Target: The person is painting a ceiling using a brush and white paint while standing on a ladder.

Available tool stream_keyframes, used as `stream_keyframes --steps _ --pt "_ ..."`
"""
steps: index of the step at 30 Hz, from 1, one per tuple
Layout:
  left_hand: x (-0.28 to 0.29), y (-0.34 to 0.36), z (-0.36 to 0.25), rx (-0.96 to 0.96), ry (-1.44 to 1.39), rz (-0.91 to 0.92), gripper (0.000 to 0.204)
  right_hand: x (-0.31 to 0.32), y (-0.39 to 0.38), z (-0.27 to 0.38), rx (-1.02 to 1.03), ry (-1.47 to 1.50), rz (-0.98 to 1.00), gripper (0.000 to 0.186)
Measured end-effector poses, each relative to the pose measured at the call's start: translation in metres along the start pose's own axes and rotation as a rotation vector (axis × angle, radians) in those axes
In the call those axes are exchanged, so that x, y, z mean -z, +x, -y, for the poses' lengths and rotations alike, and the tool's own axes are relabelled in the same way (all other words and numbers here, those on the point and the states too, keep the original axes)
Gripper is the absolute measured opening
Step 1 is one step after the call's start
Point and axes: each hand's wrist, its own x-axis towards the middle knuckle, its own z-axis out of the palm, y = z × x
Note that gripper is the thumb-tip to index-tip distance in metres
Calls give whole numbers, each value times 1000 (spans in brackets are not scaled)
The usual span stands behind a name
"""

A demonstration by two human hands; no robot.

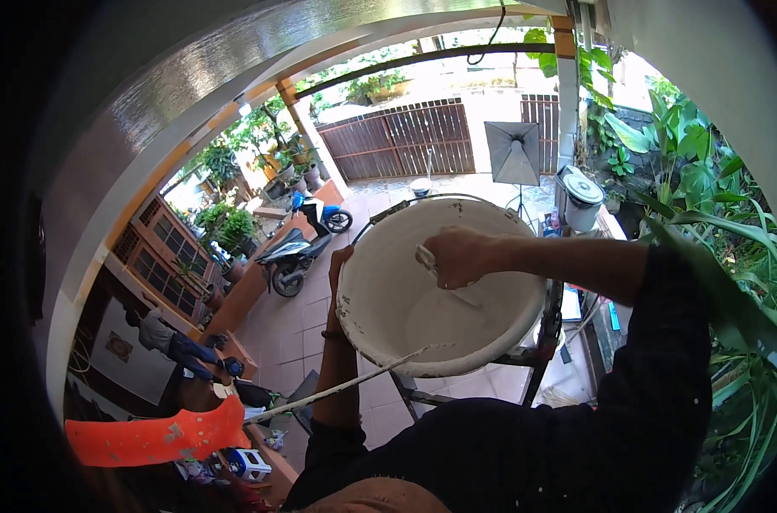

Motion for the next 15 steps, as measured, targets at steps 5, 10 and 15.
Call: stream_keyframes --steps 5,10,15 --pt "6 -1 2 -32 -35 -6 45 36 -34 24 -22 174 -302 18" --pt "13 -5 -2 -83 125 16 45 32 -70 18 -67 455 -694 22" --pt "9 4 -1 -19 94 -4 40 15 -79 9 -199 605 -820 24"
